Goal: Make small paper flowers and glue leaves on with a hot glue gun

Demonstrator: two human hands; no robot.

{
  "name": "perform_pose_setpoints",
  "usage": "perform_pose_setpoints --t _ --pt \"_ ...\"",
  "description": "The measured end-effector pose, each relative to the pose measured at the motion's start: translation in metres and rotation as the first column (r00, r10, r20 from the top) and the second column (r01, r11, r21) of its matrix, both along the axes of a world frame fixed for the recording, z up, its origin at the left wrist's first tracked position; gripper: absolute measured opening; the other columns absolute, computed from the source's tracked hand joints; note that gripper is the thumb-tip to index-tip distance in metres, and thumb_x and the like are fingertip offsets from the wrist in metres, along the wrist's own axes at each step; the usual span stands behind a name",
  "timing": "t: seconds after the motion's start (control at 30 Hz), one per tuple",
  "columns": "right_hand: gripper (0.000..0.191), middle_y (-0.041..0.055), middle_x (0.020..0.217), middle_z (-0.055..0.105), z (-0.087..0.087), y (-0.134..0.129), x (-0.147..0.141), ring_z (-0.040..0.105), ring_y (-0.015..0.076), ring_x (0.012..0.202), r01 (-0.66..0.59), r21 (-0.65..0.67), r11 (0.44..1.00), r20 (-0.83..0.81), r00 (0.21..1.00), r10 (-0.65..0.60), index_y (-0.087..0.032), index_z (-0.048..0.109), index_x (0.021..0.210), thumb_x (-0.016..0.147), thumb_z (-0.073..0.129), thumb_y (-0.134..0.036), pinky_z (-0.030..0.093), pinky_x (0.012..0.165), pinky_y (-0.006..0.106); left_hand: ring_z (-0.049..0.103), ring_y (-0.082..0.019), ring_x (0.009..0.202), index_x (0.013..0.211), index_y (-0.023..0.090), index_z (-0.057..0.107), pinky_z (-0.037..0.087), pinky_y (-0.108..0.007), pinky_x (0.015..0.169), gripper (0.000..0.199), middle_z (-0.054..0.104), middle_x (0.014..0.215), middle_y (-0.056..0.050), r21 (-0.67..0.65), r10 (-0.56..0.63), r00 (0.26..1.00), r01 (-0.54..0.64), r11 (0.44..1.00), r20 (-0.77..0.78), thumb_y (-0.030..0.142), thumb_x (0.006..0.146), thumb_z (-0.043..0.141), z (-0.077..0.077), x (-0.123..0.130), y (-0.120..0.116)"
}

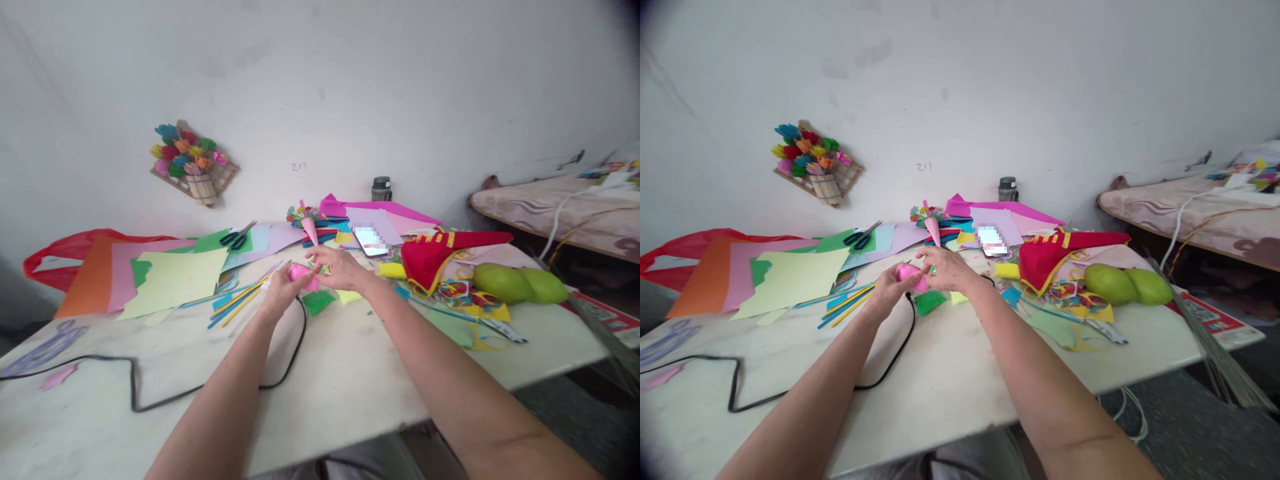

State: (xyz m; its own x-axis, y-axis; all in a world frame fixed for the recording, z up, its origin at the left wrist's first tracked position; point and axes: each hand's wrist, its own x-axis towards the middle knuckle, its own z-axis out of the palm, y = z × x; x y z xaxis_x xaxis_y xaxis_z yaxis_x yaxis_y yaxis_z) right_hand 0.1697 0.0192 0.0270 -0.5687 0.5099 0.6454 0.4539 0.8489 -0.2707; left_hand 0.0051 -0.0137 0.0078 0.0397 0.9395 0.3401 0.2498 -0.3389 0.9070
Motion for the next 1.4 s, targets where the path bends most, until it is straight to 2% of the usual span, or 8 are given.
perform_pose_setpoints --t 0.2,0.47,0.7,0.9,1.07,1.2,1.27,1.4 --pt "0.007 0.0048 0.106 0.059 0.003 -0.002 0.002 0.055 0.0175 0.095 -0.046 -0.081 0.996 -0.098 0.995 0.038 -0.017 0.061 0.063 0.065 0.056 -0.013 0.043 0.076 0.03 0.048 -0.01 0.051 0.073 0.013 0.057 0.035 -0.021 0.049 0.03 0.055 0.058 0.0 0.016 0.006 0.999 -0.006 1.0 0.041 0.04 0.062 0.063 0.001 -0.001 0.0" --pt "0.018 0.0078 0.11 0.059 0.007 -0.001 0.006 0.053 0.0182 0.103 -0.186 -0.255 0.949 -0.132 0.979 0.156 -0.018 0.068 0.083 0.072 0.054 -0.016 0.042 0.086 0.032 0.05 -0.01 0.053 0.077 0.014 0.057 0.037 -0.021 0.05 0.032 0.057 0.061 0.0 0.017 0.015 0.999 -0.016 1.0 0.038 0.042 0.063 0.063 -0.001 -0.005 0.001" --pt "0.016 0.0068 0.11 0.059 0.006 -0.001 0.006 0.055 0.0174 0.1 -0.118 -0.187 0.975 -0.052 0.993 0.11 -0.018 0.068 0.079 0.072 0.054 -0.016 0.041 0.087 0.032 0.047 -0.009 0.047 0.071 0.014 0.055 0.036 -0.02 0.045 0.032 0.053 0.055 0.001 0.02 0.046 0.999 -0.047 0.999 0.022 0.043 0.061 0.063 -0.002 -0.004 0.002" --pt "0.011 0.0052 0.108 0.06 0.007 -0.005 0.002 0.055 0.0184 0.098 0.012 -0.153 0.988 0.027 1.0 -0.008 -0.018 0.064 0.066 0.069 0.054 -0.014 0.042 0.081 0.031 0.047 -0.009 0.047 0.068 0.014 0.054 0.038 -0.02 0.045 0.03 0.051 0.054 0.002 0.006 0.078 0.996 -0.078 0.997 0.048 0.04 0.058 0.064 0.0 0.0 0.001" --pt "0.005 0.0066 0.1 0.062 0.003 -0.003 -0.002 0.056 0.0177 0.093 -0.052 -0.197 0.979 -0.047 0.998 0.043 -0.016 0.059 0.059 0.063 0.057 -0.013 0.041 0.079 0.03 0.043 -0.007 0.045 0.062 0.014 0.053 0.034 -0.019 0.043 0.024 0.047 0.05 0.005 0.015 0.162 0.986 -0.163 0.987 0.043 0.033 0.054 0.066 0.002 0.002 0.001" --pt "0.007 0.0063 0.098 0.061 0.005 -0.006 -0.001 0.055 0.0163 0.093 -0.219 -0.379 0.899 -0.238 0.962 0.134 -0.014 0.058 0.059 0.064 0.055 -0.01 0.043 0.076 0.028 0.045 -0.008 0.046 0.065 0.014 0.054 0.036 -0.02 0.045 0.024 0.049 0.051 0.005 -0.008 0.152 0.979 -0.153 0.988 0.137 0.031 0.053 0.066 0.002 0.001 0.002" --pt "0.006 0.0069 0.101 0.06 0.008 -0.008 0.002 0.055 0.0161 0.09 -0.292 -0.476 0.83 -0.321 0.936 0.145 -0.013 0.058 0.059 0.064 0.055 -0.012 0.044 0.071 0.027 0.046 -0.009 0.047 0.066 0.014 0.055 0.038 -0.021 0.047 0.024 0.051 0.053 0.004 -0.014 0.148 0.977 -0.148 0.989 0.154 0.031 0.053 0.066 0.002 -0.001 0.003" --pt "0.01 0.009 0.108 0.057 0.01 -0.008 0.008 0.058 0.012 0.069 -0.431 -0.605 0.67 -0.481 0.868 0.124 -0.012 0.061 0.066 0.067 0.055 -0.021 0.047 0.057 0.025 0.049 -0.01 0.048 0.069 0.014 0.057 0.04 -0.022 0.047 0.026 0.054 0.054 0.002 -0.039 0.204 0.966 -0.2 0.979 0.162 0.031 0.052 0.067 0.004 -0.004 0.003"
